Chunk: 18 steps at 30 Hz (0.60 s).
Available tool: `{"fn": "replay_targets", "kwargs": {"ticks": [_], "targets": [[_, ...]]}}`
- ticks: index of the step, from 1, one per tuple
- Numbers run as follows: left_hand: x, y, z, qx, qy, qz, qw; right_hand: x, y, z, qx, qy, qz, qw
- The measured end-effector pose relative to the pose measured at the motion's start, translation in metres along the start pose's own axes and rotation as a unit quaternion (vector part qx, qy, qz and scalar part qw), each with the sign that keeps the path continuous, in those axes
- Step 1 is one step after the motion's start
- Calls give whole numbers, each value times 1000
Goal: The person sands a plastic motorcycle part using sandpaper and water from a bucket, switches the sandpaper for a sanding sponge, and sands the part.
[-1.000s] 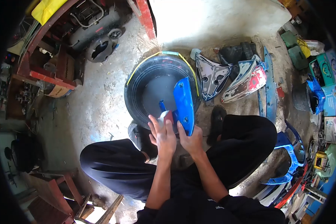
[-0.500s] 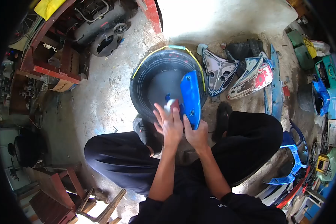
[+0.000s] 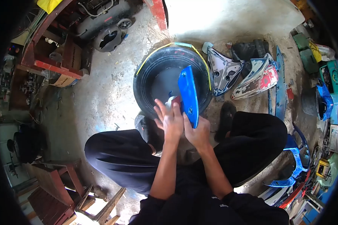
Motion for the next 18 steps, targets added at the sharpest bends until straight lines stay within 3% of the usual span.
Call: {"fn": "replay_targets", "kwargs": {"ticks": [2, 7, 9, 10, 16, 18], "targets": [[-5, -1, -8, 13, -22, -5, 1000, 4, 14, 2, -45, -9, 15, 999], [-3, -8, -7, 9, -8, 23, 1000, 2, -4, 4, 12, -3, -11, 1000], [2, 1, 5, 19, 5, -40, 999, 0, 2, 3, -19, -14, 5, 1000], [-8, -2, 6, 21, -30, -10, 999, 2, 8, 4, -48, -21, 16, 999], [4, -5, -10, 14, -3, -31, 999, 1, 4, 1, -14, 7, 9, 1000], [-3, -2, 7, -4, -15, 58, 998, 0, -2, 3, -24, -9, -12, 1000]]}}
Point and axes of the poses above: each hand's wrist, its own z-axis towards the middle knuckle, its own x-axis out of the back of the hand, y = z × x, the point moved 10 cm from there along z, towards the middle knuckle, and after that the axes turned 10 degrees about -y, right-handed, at the moved point
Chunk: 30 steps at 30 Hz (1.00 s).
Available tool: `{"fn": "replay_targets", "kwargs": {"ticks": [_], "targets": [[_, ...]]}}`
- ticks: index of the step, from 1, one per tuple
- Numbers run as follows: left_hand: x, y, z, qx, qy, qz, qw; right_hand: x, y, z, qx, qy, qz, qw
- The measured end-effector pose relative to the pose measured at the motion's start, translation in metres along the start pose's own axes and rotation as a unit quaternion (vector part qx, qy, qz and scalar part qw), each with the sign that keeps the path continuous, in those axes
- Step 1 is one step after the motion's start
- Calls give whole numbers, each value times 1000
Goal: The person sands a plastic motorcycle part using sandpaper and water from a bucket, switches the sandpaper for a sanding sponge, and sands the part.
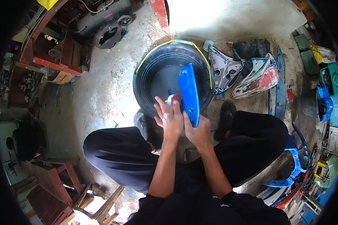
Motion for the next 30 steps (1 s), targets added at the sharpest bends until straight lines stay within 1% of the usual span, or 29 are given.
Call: {"fn": "replay_targets", "kwargs": {"ticks": [1, 2, 4, 5, 6, 8, 9, 10, 11, 12, 13, 15, 16, 17, 18, 19, 20, 22, 24, 25, 26, 28, 29, 30], "targets": [[-1, 1, -14, -1, -1, -47, 999, 1, 7, -1, -19, -12, 35, 999], [-2, -4, -28, 10, 23, -93, 995, 3, 7, -2, -14, -12, 32, 999], [0, -10, -42, 12, 3, -46, 999, 9, 8, -3, -19, 18, 38, 999], [0, -11, -30, -2, 20, -45, 999, 6, 4, -4, -2, 7, 20, 1000], [2, -14, -19, -10, 37, -41, 998, 3, 4, -6, -7, 0, 23, 1000], [4, 1, -11, -20, 62, -42, 997, 1, 1, -3, 0, 3, 22, 1000], [2, 6, -22, -10, 30, -60, 998, 1, 15, -5, -41, -8, 45, 998], [-2, -2, -31, -21, 65, -89, 994, 2, 16, -4, -34, -8, 46, 998], [-10, -12, -36, -25, 50, -25, 998, 7, 30, -4, -78, 19, 88, 993], [-6, -17, -37, -17, 33, -77, 996, 10, 43, -7, -125, 45, 130, 983], [-4, -23, -38, -8, 19, -129, 991, 7, 45, -7, -122, 48, 125, 983], [18, -35, -33, -22, 89, -307, 947, -2, 47, -10, -139, 25, 147, 979], [24, -37, -29, -46, 87, -344, 934, -7, 49, -12, -152, 7, 168, 974], [30, -34, -32, -62, 104, -311, 943, -6, 49, -15, -156, 8, 167, 974], [39, -25, -36, -81, 122, -278, 949, -8, 56, -20, -184, 9, 216, 959], [37, -27, -34, -83, 125, -280, 948, -12, 61, -21, -208, 8, 265, 941], [29, -32, -32, -78, 114, -287, 948, -14, 59, -20, -204, 7, 267, 942], [27, -28, -32, -74, 102, -292, 948, -12, 57, -19, -179, 34, 299, 937], [32, -14, -36, -130, 120, -304, 936, -15, 58, -22, -169, 37, 311, 935], [23, -30, -34, -57, 111, -323, 938, -16, 57, -23, -160, 39, 324, 932], [21, -28, -35, -57, 113, -323, 938, -19, 56, -26, -160, 38, 324, 932], [31, -25, -40, -51, 181, -307, 933, -33, 50, -29, -150, -17, 342, 927], [31, -26, -37, -52, 182, -307, 933, -39, 46, -32, -131, -46, 336, 932], [34, -28, -35, -51, 195, -313, 928, -38, 49, -36, -130, -46, 336, 932]]}}
Point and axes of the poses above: each hand's wrist, its own z-axis towards the middle knuckle, its own x-axis out of the back of the hand, y = z × x, the point moved 10 cm from there along z, towards the middle knuckle, and after that the axes turned 10 degrees about -y, right-handed, at the moved point
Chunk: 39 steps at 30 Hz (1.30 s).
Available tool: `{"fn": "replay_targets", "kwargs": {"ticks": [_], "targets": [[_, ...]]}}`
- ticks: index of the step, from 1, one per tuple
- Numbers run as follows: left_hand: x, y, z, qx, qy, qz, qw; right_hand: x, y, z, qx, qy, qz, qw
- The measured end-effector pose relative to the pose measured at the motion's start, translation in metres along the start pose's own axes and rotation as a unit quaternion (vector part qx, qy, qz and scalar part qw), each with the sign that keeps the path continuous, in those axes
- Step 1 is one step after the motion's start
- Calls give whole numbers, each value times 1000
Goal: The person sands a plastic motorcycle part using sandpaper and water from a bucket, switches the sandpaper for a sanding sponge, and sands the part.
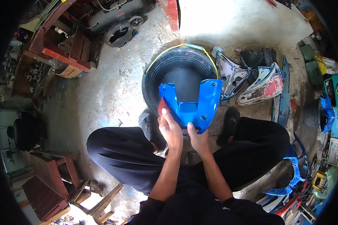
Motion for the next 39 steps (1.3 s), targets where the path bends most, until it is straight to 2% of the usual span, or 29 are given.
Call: {"fn": "replay_targets", "kwargs": {"ticks": [2, 3, 4, 5, 6, 7, 10, 11, 12, 14, 15, 16, 18, 22, 25, 28, 32, 36, 39], "targets": [[3, -3, 5, -3, 11, -7, 1000, -17, 0, -2, 28, -125, -37, 991], [4, 1, 8, -13, 11, 6, 1000, -16, -17, -4, 109, -120, -76, 984], [6, 6, 10, -22, 12, 20, 999, -15, -18, -2, 109, -119, -76, 984], [7, 11, 10, -35, 17, 37, 999, 4, -9, 3, 83, -38, 116, 989], [9, 12, 10, -35, 18, 39, 998, 17, 3, 6, 53, 43, 303, 950], [8, 12, 10, -33, 8, 54, 998, 24, -2, 12, 52, 44, 305, 950], [3, 8, 8, -38, -27, 110, 993, 49, -6, 22, 23, 78, 279, 957], [-3, 5, 8, -45, -52, 149, 986, 58, -9, 18, 16, 134, 137, 981], [-6, 1, 6, -44, -54, 148, 986, 65, -16, 14, 9, 187, -9, 982], [-10, 15, -3, -144, -21, 205, 968, 66, -14, 12, -1, 200, -58, 978], [-11, 12, -3, -102, -53, 193, 974, 67, -17, 12, 14, 219, -117, 968], [-11, 17, -7, -102, -54, 193, 974, 69, -21, 11, 30, 238, -176, 955], [-10, 46, -20, -168, 0, 317, 934, 71, -18, 11, 10, 247, -205, 947], [-15, 48, -20, -198, -40, 346, 916, 76, -10, 10, 3, 294, -290, 911], [-43, 42, -30, -219, -122, 388, 887, 77, -1, 10, 1, 309, -294, 904], [-68, 21, -39, -182, -200, 396, 877, 77, -1, 11, 11, 321, -298, 899], [-91, 22, -41, -212, -201, 385, 876, 86, 20, 15, 4, 315, -273, 909], [-84, 19, -52, -187, -219, 414, 864, 88, 32, 16, -3, 320, -200, 926], [-71, 11, -60, -185, -178, 407, 877, 89, 39, 18, -6, 330, -134, 934]]}}
Point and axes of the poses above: each hand's wrist, its own z-axis towards the middle knuckle, its own x-axis out of the back of the hand, y = z × x, the point moved 10 cm from there along z, towards the middle knuckle, and after that the axes turned 10 degrees about -y, right-handed, at the moved point
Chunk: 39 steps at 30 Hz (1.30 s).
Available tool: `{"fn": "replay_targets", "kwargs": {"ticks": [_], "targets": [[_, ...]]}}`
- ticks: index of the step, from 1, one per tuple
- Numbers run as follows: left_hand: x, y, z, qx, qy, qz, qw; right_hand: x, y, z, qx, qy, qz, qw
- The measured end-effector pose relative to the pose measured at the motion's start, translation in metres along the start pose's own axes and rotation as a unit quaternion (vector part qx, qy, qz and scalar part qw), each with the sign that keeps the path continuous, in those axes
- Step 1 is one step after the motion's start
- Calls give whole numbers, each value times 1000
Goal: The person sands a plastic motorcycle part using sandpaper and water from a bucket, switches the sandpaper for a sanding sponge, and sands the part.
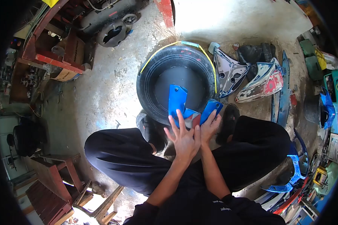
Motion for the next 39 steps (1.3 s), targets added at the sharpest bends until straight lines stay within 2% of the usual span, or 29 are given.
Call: {"fn": "replay_targets", "kwargs": {"ticks": [2, 4, 7, 8, 9, 11, 12, 15, 16, 19, 20, 23, 25, 29, 32, 33, 35, 37, 39], "targets": [[0, 8, 24, 6, -23, -5, 1000, -1, 1, -3, -9, -5, 18, 1000], [-9, 9, 38, 16, -60, -1, 998, 0, -9, -6, 24, -26, -88, 996], [4, 9, 17, 7, -21, 5, 1000, 4, 2, 0, -2, 6, -41, 999], [1, 0, 8, 31, -75, 20, 997, 4, 3, -1, -8, 4, -33, 999], [-2, -1, 11, 33, -76, 25, 996, 2, 2, -1, -12, 3, -31, 999], [-1, 9, 22, -4, -5, 49, 999, 2, 0, -3, 10, 5, 6, 1000], [-4, 12, 34, 11, -55, -3, 998, 3, -4, -6, 44, 11, -37, 998], [-6, 13, 32, -15, -17, 4, 1000, 5, 2, -2, 32, -3, -56, 998], [-6, 6, 23, 6, -40, 10, 999, 6, 4, -1, 3, 11, -23, 1000], [3, 3, 7, -6, -49, 33, 998, 3, 2, -4, -21, 19, -7, 1000], [2, 6, 14, -14, -18, 24, 999, 3, 0, -4, 1, 19, -4, 1000], [-7, 12, 47, 23, -71, -1, 997, 1, -5, -9, 1, 18, 3, 1000], [-4, 12, 33, -21, -7, 12, 1000, 4, 3, -3, 24, 15, 0, 1000], [-3, 2, 14, 14, -62, 30, 998, -7, 14, -7, -44, 10, 114, 992], [-5, 16, 37, -29, -17, 39, 999, -9, 22, -7, -39, 21, 128, 991], [-9, 18, 49, -10, -50, 34, 998, -10, 26, -6, -33, 10, 135, 990], [-12, 21, 55, -28, -24, 65, 997, -16, 25, -5, -71, -29, 213, 974], [-8, 20, 50, -18, -51, 96, 994, -17, 25, -4, -66, -22, 249, 966], [3, 17, 40, -57, 3, 57, 997, -24, 29, -7, -97, -55, 233, 966]]}}
Point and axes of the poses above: each hand's wrist, its own z-axis towards the middle knuckle, its own x-axis out of the back of the hand, y = z × x, the point moved 10 cm from there along z, towards the middle knuckle, and after that the axes turned 10 degrees about -y, right-handed, at the moved point
